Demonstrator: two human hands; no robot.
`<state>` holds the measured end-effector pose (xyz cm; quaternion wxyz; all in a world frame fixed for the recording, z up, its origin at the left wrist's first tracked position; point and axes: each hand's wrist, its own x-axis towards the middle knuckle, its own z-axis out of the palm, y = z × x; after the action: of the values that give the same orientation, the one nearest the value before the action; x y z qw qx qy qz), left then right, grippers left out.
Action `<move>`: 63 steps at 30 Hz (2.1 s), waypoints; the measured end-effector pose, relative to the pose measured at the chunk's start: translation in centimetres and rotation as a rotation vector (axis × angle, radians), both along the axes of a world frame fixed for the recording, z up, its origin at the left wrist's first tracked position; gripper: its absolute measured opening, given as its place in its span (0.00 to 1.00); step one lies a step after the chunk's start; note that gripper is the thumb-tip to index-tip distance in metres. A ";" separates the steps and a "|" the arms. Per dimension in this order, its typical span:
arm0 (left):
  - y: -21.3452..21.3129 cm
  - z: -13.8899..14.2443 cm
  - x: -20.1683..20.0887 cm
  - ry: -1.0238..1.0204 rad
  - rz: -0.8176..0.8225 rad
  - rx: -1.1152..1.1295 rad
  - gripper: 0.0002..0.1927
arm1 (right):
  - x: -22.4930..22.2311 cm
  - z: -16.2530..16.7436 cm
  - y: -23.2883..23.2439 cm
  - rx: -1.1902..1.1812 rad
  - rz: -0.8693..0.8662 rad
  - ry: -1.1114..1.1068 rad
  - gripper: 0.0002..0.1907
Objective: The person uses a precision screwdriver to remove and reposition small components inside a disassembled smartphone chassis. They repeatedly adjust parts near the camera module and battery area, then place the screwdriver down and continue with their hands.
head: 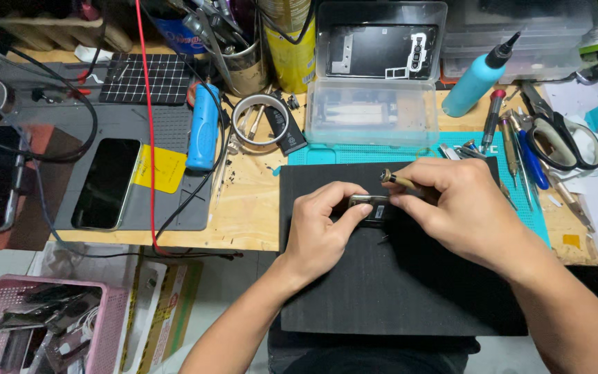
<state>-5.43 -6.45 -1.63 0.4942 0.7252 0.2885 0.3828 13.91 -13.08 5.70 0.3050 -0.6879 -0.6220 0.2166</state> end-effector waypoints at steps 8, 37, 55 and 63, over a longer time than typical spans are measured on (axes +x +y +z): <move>0.1 -0.2 -0.1 -0.088 -0.056 -0.143 0.08 | -0.1 0.2 0.1 -0.003 -0.006 -0.008 0.11; 2.5 -3.1 0.2 -0.165 -0.035 -0.431 0.09 | 2.8 -0.1 0.9 0.037 -0.142 0.037 0.12; 3.0 -0.8 -1.3 -0.005 -0.258 -0.456 0.30 | 5.1 -1.7 0.7 0.323 -0.168 0.318 0.22; 1.0 0.7 -0.1 0.156 -0.198 -0.118 0.29 | 7.1 -3.2 2.7 0.400 -0.187 0.409 0.05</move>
<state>-5.55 -5.48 -0.90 0.5476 0.7472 0.2752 0.2570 20.99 -10.39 2.50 0.5720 -0.6107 -0.5117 0.1949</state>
